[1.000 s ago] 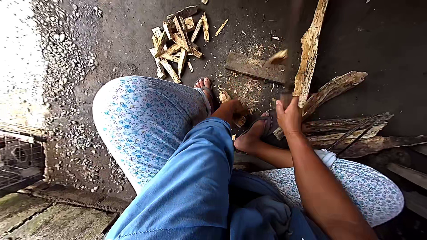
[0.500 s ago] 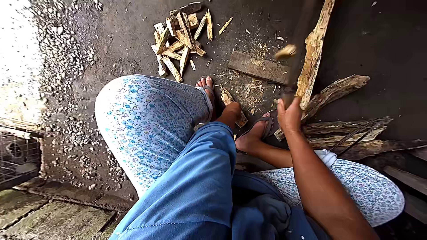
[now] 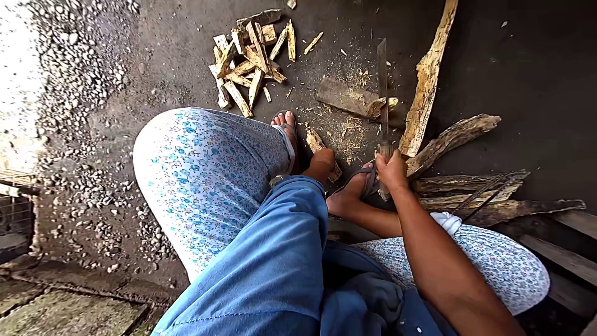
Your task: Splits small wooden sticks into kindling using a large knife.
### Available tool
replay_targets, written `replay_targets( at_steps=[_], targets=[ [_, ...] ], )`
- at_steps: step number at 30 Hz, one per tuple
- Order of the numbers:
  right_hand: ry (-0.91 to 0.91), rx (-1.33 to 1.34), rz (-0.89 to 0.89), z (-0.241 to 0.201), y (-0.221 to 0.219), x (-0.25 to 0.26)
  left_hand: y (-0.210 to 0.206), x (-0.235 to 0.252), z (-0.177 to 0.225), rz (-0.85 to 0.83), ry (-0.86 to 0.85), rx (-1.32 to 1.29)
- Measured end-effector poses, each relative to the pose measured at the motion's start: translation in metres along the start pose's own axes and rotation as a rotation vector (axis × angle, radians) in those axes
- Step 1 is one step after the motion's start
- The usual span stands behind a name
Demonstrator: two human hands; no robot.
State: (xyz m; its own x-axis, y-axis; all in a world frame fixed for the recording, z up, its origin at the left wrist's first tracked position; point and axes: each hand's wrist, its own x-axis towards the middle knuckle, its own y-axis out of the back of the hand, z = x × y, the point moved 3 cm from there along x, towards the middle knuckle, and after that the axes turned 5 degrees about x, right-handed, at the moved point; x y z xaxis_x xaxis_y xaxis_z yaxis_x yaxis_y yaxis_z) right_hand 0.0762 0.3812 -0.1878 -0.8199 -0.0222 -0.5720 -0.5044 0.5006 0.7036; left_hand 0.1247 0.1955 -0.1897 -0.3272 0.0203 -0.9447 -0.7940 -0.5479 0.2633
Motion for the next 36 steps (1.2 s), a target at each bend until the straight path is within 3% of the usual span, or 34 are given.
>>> replay_targets(
  at_steps=[3, 6, 12, 14, 17, 22, 29, 31, 34, 36],
  targets=[
    [-0.076, -0.059, -0.070, -0.001, -0.003, 0.006, 0.006, 0.000, 0.002, 0.000, -0.010, 0.027],
    [-0.066, -0.042, 0.000, 0.002, -0.005, -0.002, 0.001, 0.004, 0.000, 0.001, -0.022, 0.024],
    [0.288, 0.117, 0.344, -0.027, 0.013, -0.021, -0.004, 0.014, -0.007, -0.023, -0.023, 0.002],
    [0.213, 0.074, 0.224, -0.018, 0.004, -0.013, -0.002, 0.012, -0.006, -0.023, -0.026, -0.003],
    [-0.095, -0.121, -0.078, -0.004, -0.012, 0.012, 0.004, 0.003, 0.000, 0.012, -0.032, -0.030],
    [-0.144, -0.069, -0.127, 0.012, -0.036, 0.018, -0.001, 0.012, -0.006, -0.007, -0.009, -0.045],
    [-0.165, -0.165, -0.114, 0.016, -0.026, 0.018, 0.008, 0.035, -0.012, -0.072, -0.068, 0.061],
    [-0.175, -0.264, -0.131, 0.017, -0.028, 0.019, 0.010, 0.067, -0.024, 0.120, -0.099, -0.101],
    [-0.150, -0.347, -0.157, 0.016, -0.029, 0.026, 0.040, 0.075, -0.026, 0.450, -0.049, -0.358],
    [-0.034, -0.330, -0.056, 0.003, -0.019, 0.031, 0.053, 0.082, -0.024, 0.538, -0.060, -0.394]
  ],
)
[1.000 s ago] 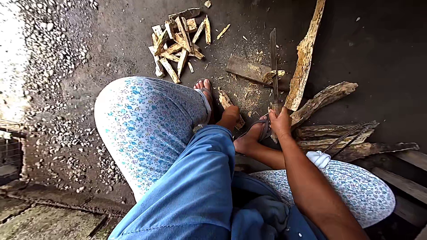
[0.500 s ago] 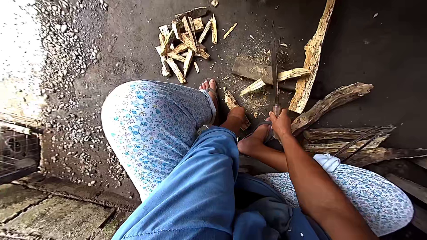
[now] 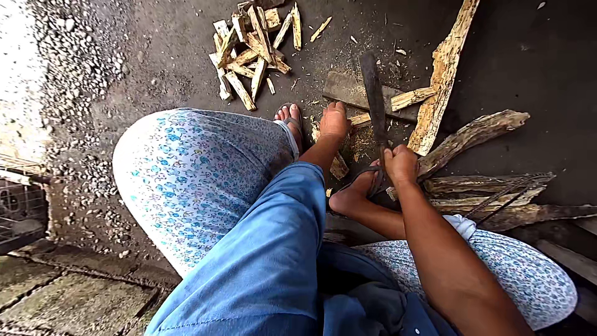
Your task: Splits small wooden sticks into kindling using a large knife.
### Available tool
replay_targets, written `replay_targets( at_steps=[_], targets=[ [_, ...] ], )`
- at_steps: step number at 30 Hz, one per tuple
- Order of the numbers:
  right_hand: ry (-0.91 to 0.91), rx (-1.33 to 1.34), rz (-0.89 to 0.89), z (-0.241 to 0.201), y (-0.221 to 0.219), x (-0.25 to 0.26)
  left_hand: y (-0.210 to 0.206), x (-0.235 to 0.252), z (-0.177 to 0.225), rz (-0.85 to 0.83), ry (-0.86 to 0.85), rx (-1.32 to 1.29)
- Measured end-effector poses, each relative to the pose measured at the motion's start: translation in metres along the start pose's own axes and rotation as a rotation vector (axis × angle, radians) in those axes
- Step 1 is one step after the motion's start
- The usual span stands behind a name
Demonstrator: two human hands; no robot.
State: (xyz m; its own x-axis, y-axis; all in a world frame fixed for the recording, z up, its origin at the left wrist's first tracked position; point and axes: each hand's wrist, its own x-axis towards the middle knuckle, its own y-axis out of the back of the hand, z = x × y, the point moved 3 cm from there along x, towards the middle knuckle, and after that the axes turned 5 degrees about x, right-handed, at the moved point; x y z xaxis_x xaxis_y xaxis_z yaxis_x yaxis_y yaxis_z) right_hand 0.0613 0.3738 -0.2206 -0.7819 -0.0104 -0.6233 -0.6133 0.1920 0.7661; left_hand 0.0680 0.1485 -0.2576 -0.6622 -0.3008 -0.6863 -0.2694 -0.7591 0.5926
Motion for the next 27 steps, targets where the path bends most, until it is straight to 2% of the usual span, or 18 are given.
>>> replay_targets(
  at_steps=[3, 6, 9, 12, 17, 22, 25, 27],
  targets=[
    [0.202, 0.002, 0.184, -0.027, 0.037, 0.018, -0.012, 0.012, 0.008, -0.021, -0.076, 0.058],
    [0.353, -0.135, 0.238, -0.053, 0.069, 0.052, -0.029, 0.015, 0.014, -0.050, -0.158, 0.143],
    [0.417, -0.337, 0.076, -0.060, 0.080, 0.091, -0.043, 0.014, 0.021, -0.060, -0.183, 0.223],
    [0.455, -0.471, -0.049, -0.062, 0.078, 0.110, -0.052, 0.014, 0.024, -0.068, -0.166, 0.285],
    [0.426, -0.469, 0.036, -0.073, 0.063, 0.099, -0.056, 0.014, 0.022, -0.112, -0.133, 0.258],
    [0.442, -0.469, 0.074, -0.061, 0.057, 0.089, -0.054, 0.003, 0.018, -0.135, -0.140, 0.254],
    [0.460, -0.285, 0.153, -0.059, 0.064, 0.066, -0.047, -0.007, 0.013, -0.168, -0.034, 0.169],
    [0.343, -0.117, 0.155, -0.062, 0.065, 0.039, -0.039, -0.013, 0.009, -0.224, 0.088, 0.036]
  ],
)
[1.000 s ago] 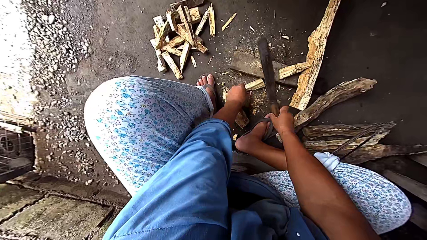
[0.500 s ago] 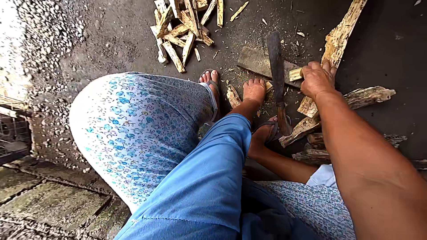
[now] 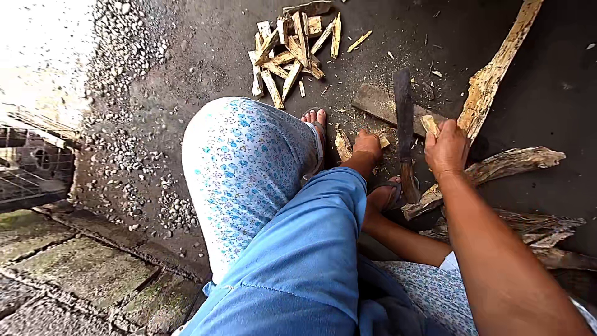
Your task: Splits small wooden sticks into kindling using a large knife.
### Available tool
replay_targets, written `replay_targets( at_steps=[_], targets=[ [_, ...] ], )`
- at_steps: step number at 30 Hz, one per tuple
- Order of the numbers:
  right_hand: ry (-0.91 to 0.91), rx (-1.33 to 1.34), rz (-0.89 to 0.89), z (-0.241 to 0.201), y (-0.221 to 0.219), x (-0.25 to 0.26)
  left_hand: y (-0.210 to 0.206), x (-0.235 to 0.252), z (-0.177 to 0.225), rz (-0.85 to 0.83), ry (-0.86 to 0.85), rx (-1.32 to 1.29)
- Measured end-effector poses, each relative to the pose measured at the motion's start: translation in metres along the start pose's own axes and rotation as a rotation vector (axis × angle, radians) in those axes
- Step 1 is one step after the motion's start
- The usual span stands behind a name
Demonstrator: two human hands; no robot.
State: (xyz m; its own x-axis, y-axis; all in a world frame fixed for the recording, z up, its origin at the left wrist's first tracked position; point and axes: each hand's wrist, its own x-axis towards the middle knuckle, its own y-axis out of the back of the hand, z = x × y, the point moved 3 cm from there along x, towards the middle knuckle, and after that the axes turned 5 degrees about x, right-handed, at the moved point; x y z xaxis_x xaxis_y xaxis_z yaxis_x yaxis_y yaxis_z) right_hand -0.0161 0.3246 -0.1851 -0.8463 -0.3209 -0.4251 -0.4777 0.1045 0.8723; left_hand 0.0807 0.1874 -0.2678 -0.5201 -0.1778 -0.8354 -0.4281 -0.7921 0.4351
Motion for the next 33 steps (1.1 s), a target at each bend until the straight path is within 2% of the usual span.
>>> replay_targets(
  at_steps=[2, 4, 8, 10, 14, 18, 20, 23, 25, 27, 30, 33],
  targets=[
    [-0.166, 0.248, -0.001, -0.009, -0.001, -0.025, 0.010, -0.012, -0.003, -0.092, 0.072, -0.168],
    [-0.317, 0.550, 0.039, -0.012, -0.012, -0.044, 0.016, -0.019, -0.007, -0.146, 0.068, -0.389],
    [-0.549, 1.238, 0.132, -0.024, -0.038, -0.073, 0.014, -0.030, -0.012, -0.229, 0.001, -1.036],
    [-0.611, 1.364, 0.138, -0.033, -0.038, -0.083, 0.017, -0.036, -0.013, -0.235, 0.017, -1.135],
    [-0.498, 1.321, 0.127, -0.054, -0.033, -0.087, 0.025, -0.051, -0.021, -0.173, 0.024, -1.101],
    [-0.397, 1.297, 0.124, -0.075, -0.019, -0.088, 0.037, -0.069, -0.031, -0.185, -0.055, -1.248],
    [-0.405, 1.240, 0.100, -0.075, -0.019, -0.090, 0.044, -0.067, -0.041, -0.032, 0.027, -1.257],
    [-0.406, 1.154, 0.030, -0.083, -0.020, -0.092, 0.059, -0.089, -0.055, 0.127, 0.198, -1.083],
    [-0.204, 1.259, -0.059, -0.108, -0.006, -0.091, 0.072, -0.131, -0.044, 0.116, 0.279, -0.986],
    [0.009, 1.255, -0.143, -0.130, 0.013, -0.084, 0.071, -0.148, -0.039, 0.098, 0.306, -0.983],
    [0.032, 0.956, -0.055, -0.115, 0.019, -0.066, 0.058, -0.129, -0.037, 0.085, 0.260, -0.997],
    [-0.134, 0.499, -0.053, -0.061, 0.005, -0.069, 0.039, -0.071, -0.045, 0.020, 0.072, -1.140]
  ],
)
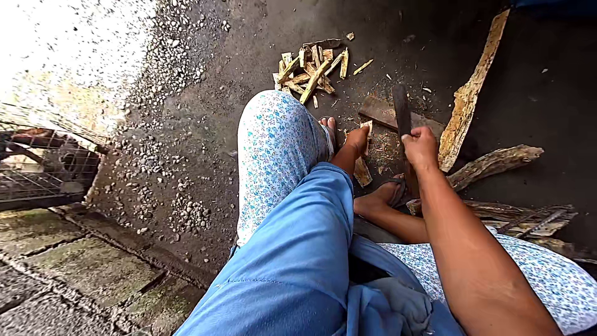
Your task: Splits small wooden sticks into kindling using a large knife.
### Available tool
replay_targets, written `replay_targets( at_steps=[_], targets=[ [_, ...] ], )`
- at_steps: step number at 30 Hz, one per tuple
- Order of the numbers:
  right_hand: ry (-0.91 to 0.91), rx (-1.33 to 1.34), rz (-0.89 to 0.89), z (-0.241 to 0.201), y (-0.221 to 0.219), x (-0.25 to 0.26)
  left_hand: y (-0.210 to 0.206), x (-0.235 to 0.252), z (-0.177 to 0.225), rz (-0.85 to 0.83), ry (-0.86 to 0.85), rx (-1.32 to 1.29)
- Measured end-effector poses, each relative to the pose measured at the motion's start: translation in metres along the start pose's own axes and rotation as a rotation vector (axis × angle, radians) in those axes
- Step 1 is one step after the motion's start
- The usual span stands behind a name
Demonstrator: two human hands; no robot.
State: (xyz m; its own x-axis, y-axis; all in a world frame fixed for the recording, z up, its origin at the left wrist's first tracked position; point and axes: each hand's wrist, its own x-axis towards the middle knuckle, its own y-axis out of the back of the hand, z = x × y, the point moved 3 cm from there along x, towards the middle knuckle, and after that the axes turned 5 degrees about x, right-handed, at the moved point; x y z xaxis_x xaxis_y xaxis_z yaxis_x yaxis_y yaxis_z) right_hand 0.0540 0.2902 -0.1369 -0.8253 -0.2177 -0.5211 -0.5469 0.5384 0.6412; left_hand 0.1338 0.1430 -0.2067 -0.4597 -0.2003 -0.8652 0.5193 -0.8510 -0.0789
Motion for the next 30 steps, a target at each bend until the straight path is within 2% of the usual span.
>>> replay_targets(
  at_steps=[3, 6, 12, 18, 21, 27, 30],
  targets=[
    [-0.265, -0.324, -0.055, 0.064, -0.004, -0.014, -0.015, 0.026, -0.001, -0.095, -0.090, -0.059],
    [-0.378, -0.436, -0.128, 0.108, -0.019, -0.018, -0.031, 0.030, 0.002, -0.131, -0.118, -0.135],
    [-0.322, -0.504, -0.114, 0.136, -0.029, -0.004, -0.048, 0.039, 0.007, -0.087, -0.115, -0.140],
    [-0.264, -0.541, -0.165, 0.142, -0.031, 0.010, -0.064, 0.058, 0.033, 0.029, -0.425, 0.118],
    [-0.313, -0.365, -0.139, 0.141, -0.028, 0.010, -0.073, 0.060, 0.050, 0.046, -0.500, 0.205],
    [-0.398, 0.494, -0.034, 0.141, -0.013, -0.010, -0.093, 0.065, 0.069, 0.038, -0.637, 0.212],
    [-0.537, 0.664, 0.051, 0.132, 0.001, -0.019, -0.106, 0.062, 0.076, -0.001, -0.734, 0.262]
  ],
)
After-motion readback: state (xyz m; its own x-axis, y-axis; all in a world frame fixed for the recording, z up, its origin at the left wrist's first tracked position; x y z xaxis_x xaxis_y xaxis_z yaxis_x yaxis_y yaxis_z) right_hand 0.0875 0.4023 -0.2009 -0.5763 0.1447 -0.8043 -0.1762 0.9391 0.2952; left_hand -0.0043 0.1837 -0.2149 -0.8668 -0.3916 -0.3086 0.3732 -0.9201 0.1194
